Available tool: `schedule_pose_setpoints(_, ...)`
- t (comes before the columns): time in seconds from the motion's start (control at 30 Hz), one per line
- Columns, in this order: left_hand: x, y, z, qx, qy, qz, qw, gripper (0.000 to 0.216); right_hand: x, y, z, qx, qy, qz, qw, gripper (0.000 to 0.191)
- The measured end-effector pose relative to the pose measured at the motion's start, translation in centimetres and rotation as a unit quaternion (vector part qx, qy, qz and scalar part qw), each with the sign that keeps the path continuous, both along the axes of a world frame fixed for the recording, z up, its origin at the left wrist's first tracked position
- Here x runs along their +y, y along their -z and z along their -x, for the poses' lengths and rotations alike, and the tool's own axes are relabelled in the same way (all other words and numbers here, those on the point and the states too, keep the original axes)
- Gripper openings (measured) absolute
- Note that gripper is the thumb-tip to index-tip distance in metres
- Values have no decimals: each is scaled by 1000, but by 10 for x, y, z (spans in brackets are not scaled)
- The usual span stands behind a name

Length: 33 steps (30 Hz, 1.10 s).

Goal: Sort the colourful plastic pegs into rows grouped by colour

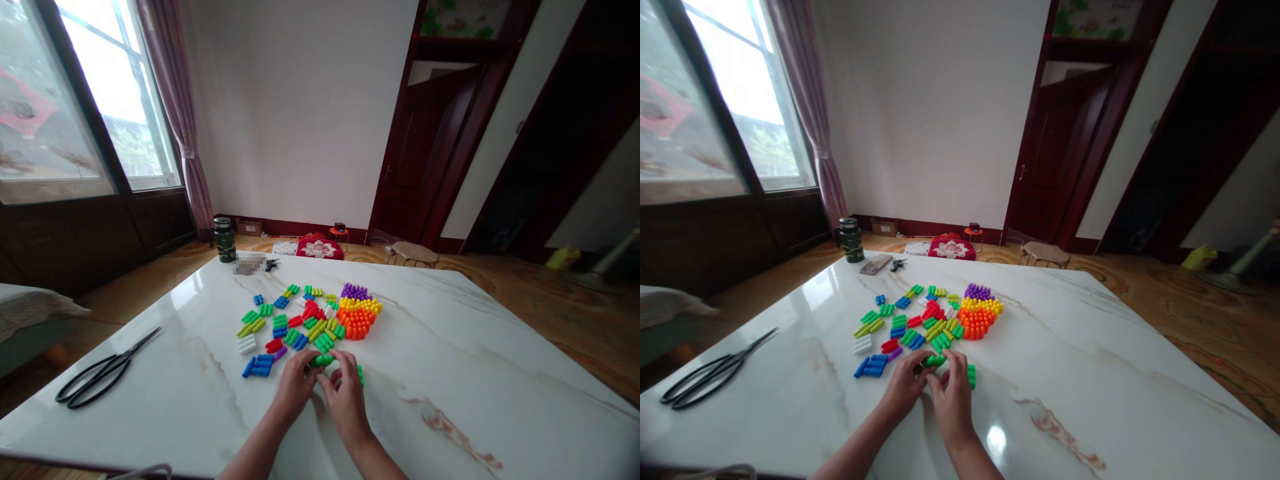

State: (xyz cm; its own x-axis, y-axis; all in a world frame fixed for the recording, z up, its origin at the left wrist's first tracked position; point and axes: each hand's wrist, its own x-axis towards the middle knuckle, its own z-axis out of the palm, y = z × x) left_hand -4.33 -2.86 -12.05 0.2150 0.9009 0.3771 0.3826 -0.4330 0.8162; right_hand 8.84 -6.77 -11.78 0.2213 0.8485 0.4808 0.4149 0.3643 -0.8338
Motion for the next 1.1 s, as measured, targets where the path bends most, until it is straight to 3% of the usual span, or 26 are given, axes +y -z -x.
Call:
schedule_pose_setpoints(0.2,-3,-4,0,6,30,10,999,27,7,18,-3,80,25,51,995,32)
schedule_pose_setpoints(0.4,-6,-10,-1,26,49,14,998,13,7,16,-7,134,45,86,986,28)
schedule_pose_setpoints(0.7,-8,-10,-1,35,35,7,999,10,5,11,-9,116,51,77,989,28)
schedule_pose_setpoints(0.9,-10,-13,-2,33,28,0,999,11,-1,4,-5,70,50,26,996,24)
schedule_pose_setpoints(1.1,-8,-9,-2,-5,-8,24,1000,22,0,-6,-37,87,166,16,982,32)
